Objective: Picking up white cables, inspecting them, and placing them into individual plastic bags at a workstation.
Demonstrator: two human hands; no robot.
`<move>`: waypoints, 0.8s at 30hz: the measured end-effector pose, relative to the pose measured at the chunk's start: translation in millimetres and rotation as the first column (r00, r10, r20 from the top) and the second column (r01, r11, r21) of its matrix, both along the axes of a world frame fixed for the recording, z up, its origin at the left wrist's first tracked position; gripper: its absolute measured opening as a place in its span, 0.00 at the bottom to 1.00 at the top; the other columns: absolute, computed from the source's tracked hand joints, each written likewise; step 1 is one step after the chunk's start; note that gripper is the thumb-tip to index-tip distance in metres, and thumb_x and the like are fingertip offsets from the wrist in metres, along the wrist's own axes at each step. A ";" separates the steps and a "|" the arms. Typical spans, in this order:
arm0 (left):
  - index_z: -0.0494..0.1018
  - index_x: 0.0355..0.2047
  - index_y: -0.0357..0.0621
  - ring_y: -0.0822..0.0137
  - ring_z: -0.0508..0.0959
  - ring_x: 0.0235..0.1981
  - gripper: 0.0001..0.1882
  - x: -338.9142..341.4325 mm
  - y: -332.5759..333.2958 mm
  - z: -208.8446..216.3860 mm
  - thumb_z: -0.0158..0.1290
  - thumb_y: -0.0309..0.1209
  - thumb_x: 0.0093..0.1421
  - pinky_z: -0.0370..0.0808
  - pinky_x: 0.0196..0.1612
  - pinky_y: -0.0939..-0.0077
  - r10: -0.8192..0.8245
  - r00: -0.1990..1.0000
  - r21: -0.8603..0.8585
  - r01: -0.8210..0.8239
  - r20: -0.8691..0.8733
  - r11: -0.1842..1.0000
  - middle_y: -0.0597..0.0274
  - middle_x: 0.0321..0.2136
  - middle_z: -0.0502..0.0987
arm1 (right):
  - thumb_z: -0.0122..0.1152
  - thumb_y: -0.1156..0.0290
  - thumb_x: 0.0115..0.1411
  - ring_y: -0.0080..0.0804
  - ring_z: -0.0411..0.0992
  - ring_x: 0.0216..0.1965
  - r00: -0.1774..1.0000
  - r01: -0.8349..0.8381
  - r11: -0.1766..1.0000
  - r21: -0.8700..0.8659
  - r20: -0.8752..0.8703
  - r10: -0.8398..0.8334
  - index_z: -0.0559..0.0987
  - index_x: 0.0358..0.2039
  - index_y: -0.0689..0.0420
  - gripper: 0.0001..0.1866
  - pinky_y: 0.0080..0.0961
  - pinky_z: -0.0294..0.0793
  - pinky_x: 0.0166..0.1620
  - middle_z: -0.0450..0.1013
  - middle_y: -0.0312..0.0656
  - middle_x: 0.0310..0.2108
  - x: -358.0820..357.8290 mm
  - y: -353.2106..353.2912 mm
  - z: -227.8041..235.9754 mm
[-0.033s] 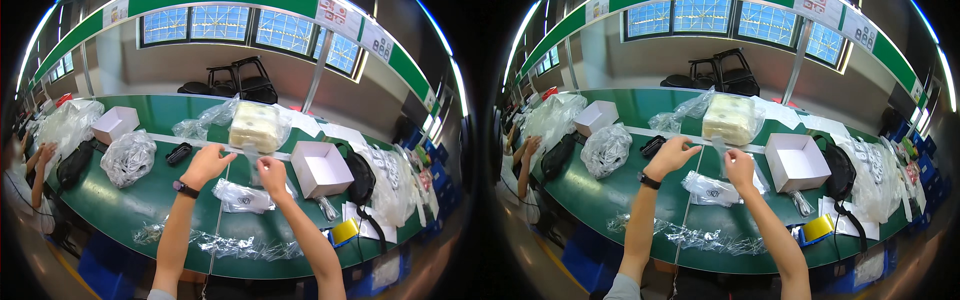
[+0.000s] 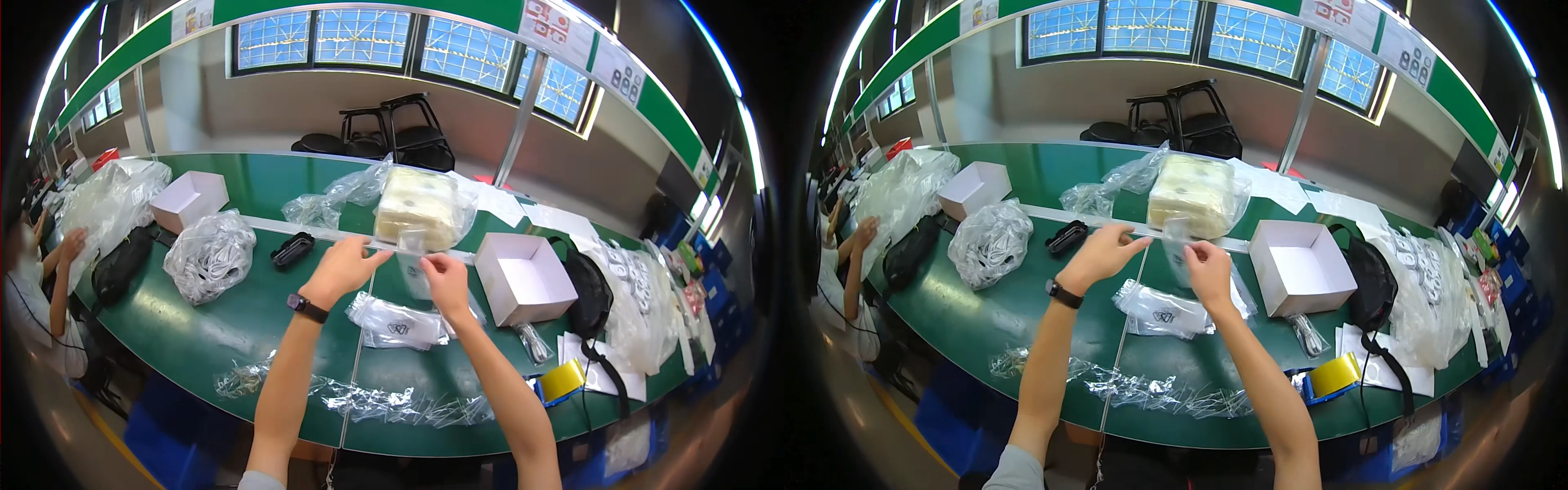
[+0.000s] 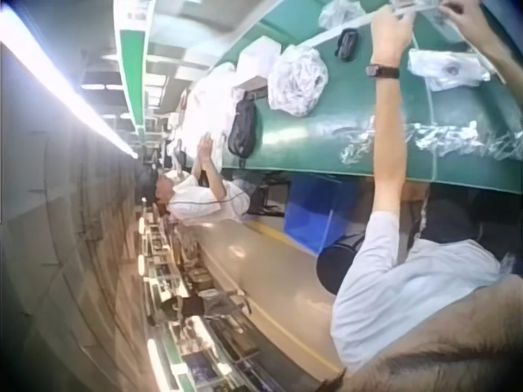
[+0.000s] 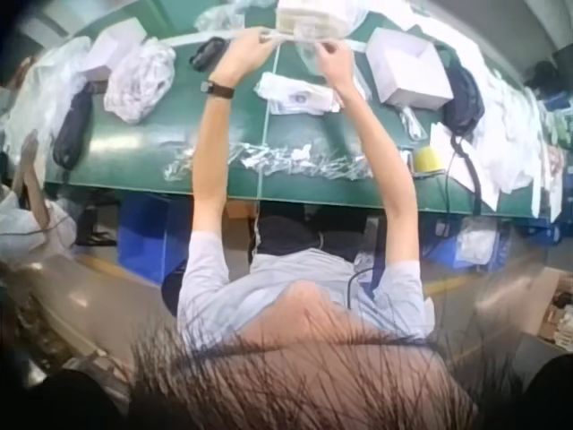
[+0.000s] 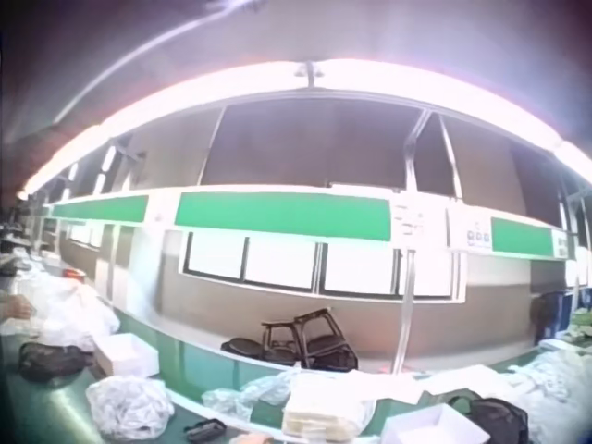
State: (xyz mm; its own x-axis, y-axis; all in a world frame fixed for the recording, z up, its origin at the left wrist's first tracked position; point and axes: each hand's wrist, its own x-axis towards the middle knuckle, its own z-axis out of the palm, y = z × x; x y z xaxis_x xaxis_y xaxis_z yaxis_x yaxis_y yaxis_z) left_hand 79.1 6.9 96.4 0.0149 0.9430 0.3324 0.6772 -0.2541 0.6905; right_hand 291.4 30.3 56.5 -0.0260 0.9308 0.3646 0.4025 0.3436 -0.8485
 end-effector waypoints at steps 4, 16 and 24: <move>0.78 0.42 0.33 0.68 0.78 0.33 0.30 14.7 17.2 -5.7 0.56 0.53 0.60 0.73 0.38 0.76 -0.125 0.955 -0.202 0.183 0.267 0.962 0.56 0.33 0.80 | 0.58 0.66 0.64 0.23 0.77 0.35 0.897 -0.257 0.946 -0.197 -0.413 0.158 0.80 0.39 0.62 0.12 0.21 0.74 0.42 0.80 0.39 0.35 1.0 -5.4 10.0; 0.76 0.40 0.35 0.73 0.80 0.31 0.12 70.7 -3.8 12.3 0.52 0.34 0.65 0.78 0.36 0.77 -0.231 0.556 -0.066 0.462 0.798 0.885 0.59 0.32 0.81 | 0.60 0.68 0.62 0.37 0.77 0.43 0.984 -0.149 0.988 0.042 0.100 0.144 0.74 0.51 0.65 0.19 0.30 0.75 0.47 0.77 0.46 0.43 64.8 -80.4 48.3; 0.76 0.40 0.38 0.75 0.80 0.27 0.10 39.7 0.7 12.2 0.53 0.33 0.66 0.78 0.34 0.80 -0.247 0.583 -0.026 0.419 0.774 0.908 0.62 0.31 0.81 | 0.58 0.76 0.57 0.27 0.74 0.22 0.781 0.495 0.800 -0.339 0.578 -0.238 0.77 0.18 0.64 0.11 0.23 0.71 0.29 0.73 0.43 0.16 214.9 -357.5 118.2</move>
